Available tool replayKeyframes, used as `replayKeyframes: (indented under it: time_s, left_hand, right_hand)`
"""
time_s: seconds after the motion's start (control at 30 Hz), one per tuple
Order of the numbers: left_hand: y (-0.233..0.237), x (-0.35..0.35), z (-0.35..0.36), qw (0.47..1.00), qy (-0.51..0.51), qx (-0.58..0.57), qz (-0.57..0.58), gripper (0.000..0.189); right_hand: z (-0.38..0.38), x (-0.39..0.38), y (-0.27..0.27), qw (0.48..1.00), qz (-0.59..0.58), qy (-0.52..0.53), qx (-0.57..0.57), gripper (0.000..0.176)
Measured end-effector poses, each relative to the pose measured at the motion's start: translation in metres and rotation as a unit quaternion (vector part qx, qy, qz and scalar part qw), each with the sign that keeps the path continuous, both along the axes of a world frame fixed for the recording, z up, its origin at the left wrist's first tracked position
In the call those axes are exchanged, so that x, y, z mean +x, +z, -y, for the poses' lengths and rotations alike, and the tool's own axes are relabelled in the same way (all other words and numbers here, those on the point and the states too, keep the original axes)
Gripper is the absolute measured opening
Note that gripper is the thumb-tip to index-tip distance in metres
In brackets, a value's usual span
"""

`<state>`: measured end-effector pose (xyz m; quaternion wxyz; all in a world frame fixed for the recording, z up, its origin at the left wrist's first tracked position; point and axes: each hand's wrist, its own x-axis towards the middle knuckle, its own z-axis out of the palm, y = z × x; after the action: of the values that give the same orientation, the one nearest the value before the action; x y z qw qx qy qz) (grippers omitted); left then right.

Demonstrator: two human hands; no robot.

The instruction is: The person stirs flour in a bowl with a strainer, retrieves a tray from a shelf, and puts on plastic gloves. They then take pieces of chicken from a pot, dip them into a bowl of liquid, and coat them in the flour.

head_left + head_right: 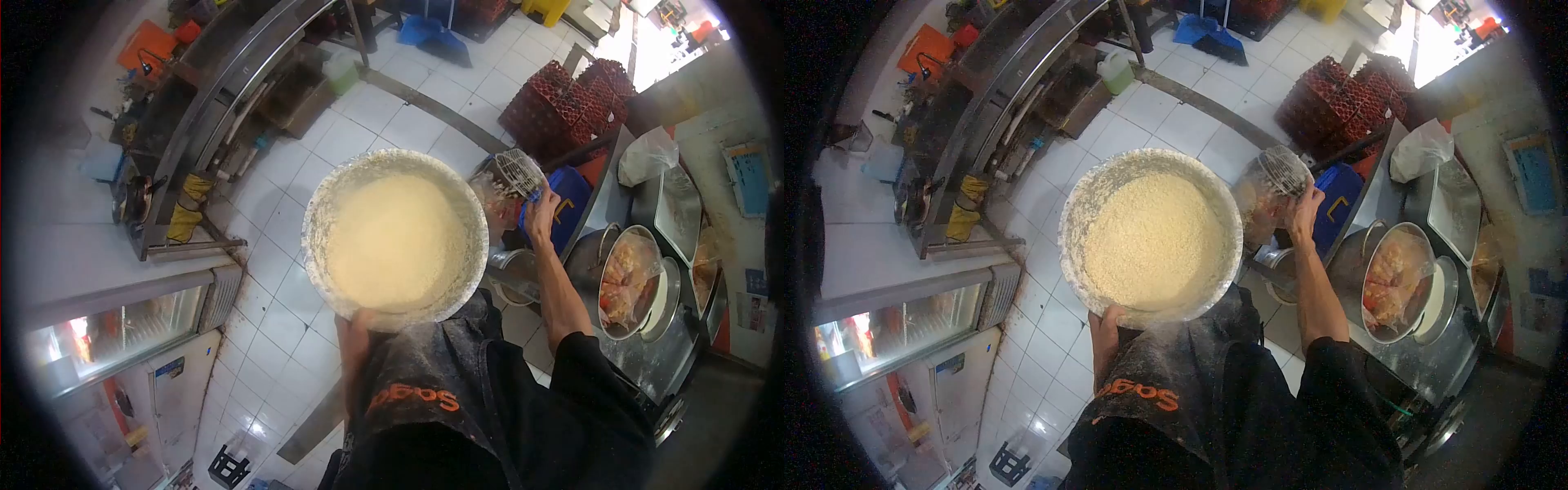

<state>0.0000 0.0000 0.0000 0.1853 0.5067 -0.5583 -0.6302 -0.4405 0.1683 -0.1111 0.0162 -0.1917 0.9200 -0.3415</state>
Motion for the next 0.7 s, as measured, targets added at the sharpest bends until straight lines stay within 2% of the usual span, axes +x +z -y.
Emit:
replayKeyframes:
  time_s: [0.07, 0.17, 0.27, 0.37, 0.4, 0.47, 0.5, 0.53, 0.57, 0.6, 0.67, 0.7]
  left_hand:
    - [0.020, -0.014, -0.002, 0.995, 0.081, 0.046, 0.039, 0.049]
    - [0.043, -0.030, -0.008, 0.995, 0.088, 0.055, -0.004, 0.051]
    - [0.023, -0.022, -0.006, 0.996, 0.060, 0.062, -0.011, 0.058]
    - [0.036, -0.028, -0.002, 0.994, 0.083, 0.075, 0.001, 0.063]
    - [0.036, -0.028, -0.001, 0.993, 0.088, 0.073, 0.002, 0.063]
    - [0.035, -0.026, 0.000, 0.994, 0.089, 0.065, 0.026, 0.043]
    - [0.031, -0.026, 0.001, 0.993, 0.094, 0.064, 0.029, 0.043]
    - [0.025, -0.026, 0.003, 0.995, 0.084, 0.056, 0.010, 0.042]
    - [0.022, -0.025, 0.004, 0.996, 0.072, 0.048, -0.009, 0.040]
    - [0.021, -0.022, 0.005, 0.996, 0.072, 0.048, -0.008, 0.040]
    - [0.021, -0.019, 0.009, 0.996, -0.060, 0.027, 0.062, 0.059]
    - [0.029, -0.025, 0.010, 0.996, -0.063, 0.026, 0.062, 0.059]
  right_hand:
    - [-0.001, 0.000, -0.003, 1.000, 0.010, 0.012, 0.009, 0.063]
    - [-0.017, -0.012, -0.021, 1.000, -0.012, 0.014, 0.017, 0.062]
    - [-0.018, -0.010, -0.005, 0.999, 0.008, -0.011, 0.044, 0.059]
    - [-0.005, 0.003, 0.016, 0.996, -0.012, -0.068, 0.049, 0.057]
    - [0.004, 0.012, 0.036, 0.997, -0.010, -0.062, 0.046, 0.057]
    - [0.024, 0.040, 0.096, 0.994, -0.004, -0.050, -0.096, 0.058]
    - [0.035, 0.055, 0.129, 0.994, 0.000, -0.045, -0.097, 0.058]
    - [0.046, 0.072, 0.163, 0.988, 0.036, -0.018, -0.149, 0.058]
    - [0.055, 0.084, 0.178, 0.977, 0.071, 0.009, -0.199, 0.059]
    - [0.059, 0.089, 0.178, 0.977, 0.073, 0.008, -0.200, 0.059]
    - [0.066, 0.098, 0.177, 0.971, 0.033, 0.178, -0.155, 0.061]
    - [0.079, 0.111, 0.200, 0.975, -0.025, 0.215, -0.051, 0.064]
